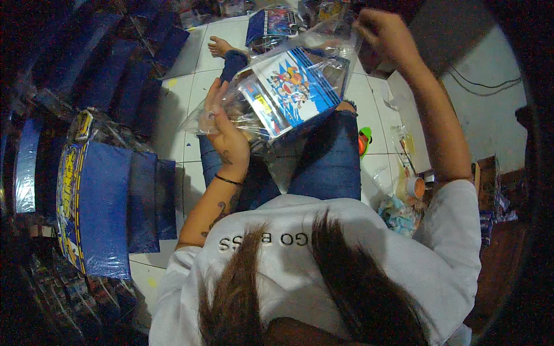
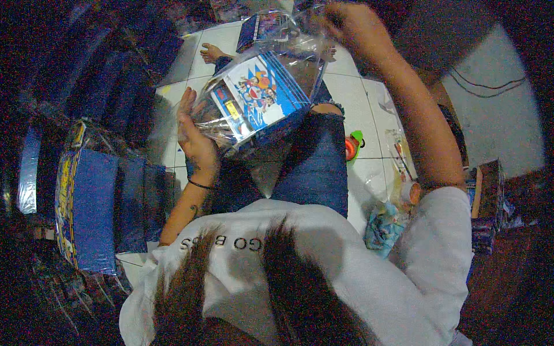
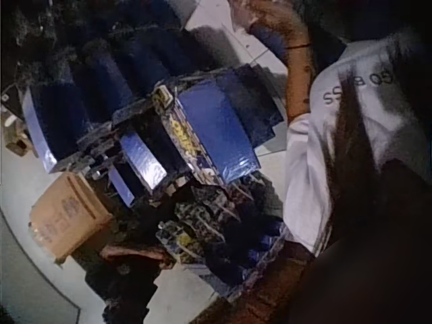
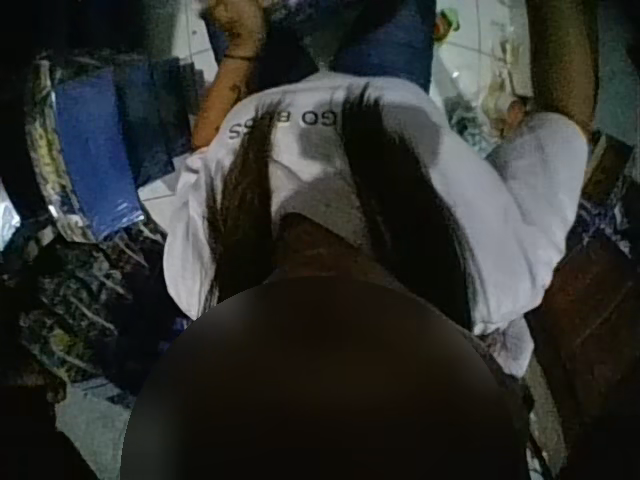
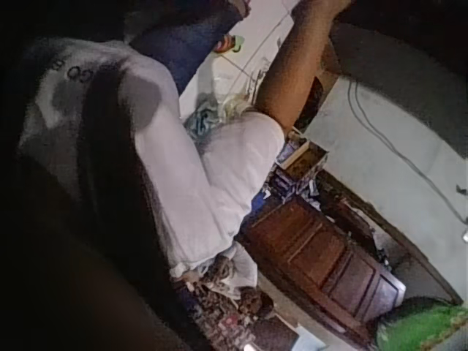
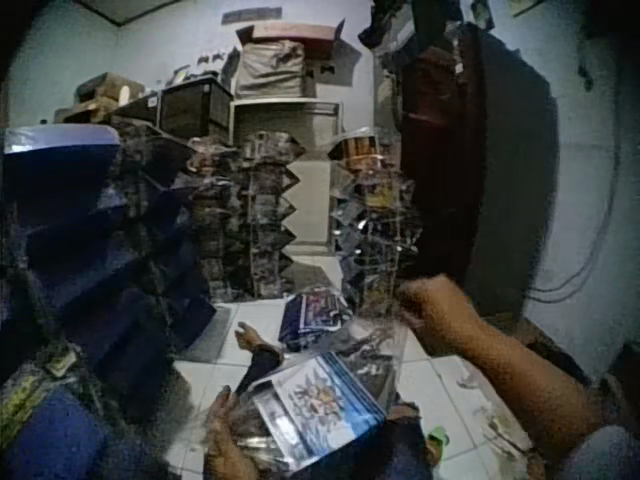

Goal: The person sits on the floor and wraps wooden toy cars in clear plastic bags. They place each toy into a bag, seal it with a tape dispenser, and then place the wrapped toy into a blue cardboard box. The process is repeated for multiple toys.

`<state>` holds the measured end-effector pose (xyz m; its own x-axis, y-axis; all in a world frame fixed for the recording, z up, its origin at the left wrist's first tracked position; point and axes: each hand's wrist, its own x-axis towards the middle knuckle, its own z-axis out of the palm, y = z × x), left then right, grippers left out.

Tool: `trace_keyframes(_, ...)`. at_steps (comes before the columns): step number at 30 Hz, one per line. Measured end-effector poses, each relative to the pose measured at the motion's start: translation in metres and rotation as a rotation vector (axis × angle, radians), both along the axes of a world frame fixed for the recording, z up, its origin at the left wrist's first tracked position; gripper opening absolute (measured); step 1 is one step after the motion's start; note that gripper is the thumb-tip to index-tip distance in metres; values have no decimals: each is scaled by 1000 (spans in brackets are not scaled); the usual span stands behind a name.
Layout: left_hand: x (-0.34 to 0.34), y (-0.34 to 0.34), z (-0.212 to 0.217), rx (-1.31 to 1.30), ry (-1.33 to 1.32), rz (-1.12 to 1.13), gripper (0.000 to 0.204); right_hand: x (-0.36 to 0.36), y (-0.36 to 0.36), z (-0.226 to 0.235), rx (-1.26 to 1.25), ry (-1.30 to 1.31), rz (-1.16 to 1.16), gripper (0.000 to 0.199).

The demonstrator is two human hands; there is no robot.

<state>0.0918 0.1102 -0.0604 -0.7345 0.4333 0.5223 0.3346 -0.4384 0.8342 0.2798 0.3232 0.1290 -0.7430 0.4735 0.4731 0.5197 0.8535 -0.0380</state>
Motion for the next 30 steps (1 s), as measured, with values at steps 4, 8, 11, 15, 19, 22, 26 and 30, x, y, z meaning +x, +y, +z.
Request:
trace_keyframes(4,-1,4,-3,44,-88,-2,52,-37,-54,16,326,5,316,21)
trace_keyframes(8,-3,-8,17,-47,35,87,50,-103,-49,10,366,-257,670,15)
trace_keyframes(11,14,-24,41,-122,556,270,50,-105,-9,9,190,-575,670,15)
trace_keyframes(15,78,-2,54,-518,1514,38,50,-90,21,-1,153,-534,730,15)
trace_keyframes(19,78,33,49,-965,1532,304,71,-68,0,-7,226,-436,986,22)
trace_keyframes(22,55,35,39,-878,1455,306,97,-52,-19,-19,425,-604,722,30)
trace_keyframes(26,35,27,41,-858,1330,224,106,-34,-26,-46,519,-584,778,37)
trace_keyframes(30,38,21,69,-769,1373,270,101,-19,-35,-70,451,-588,624,49)
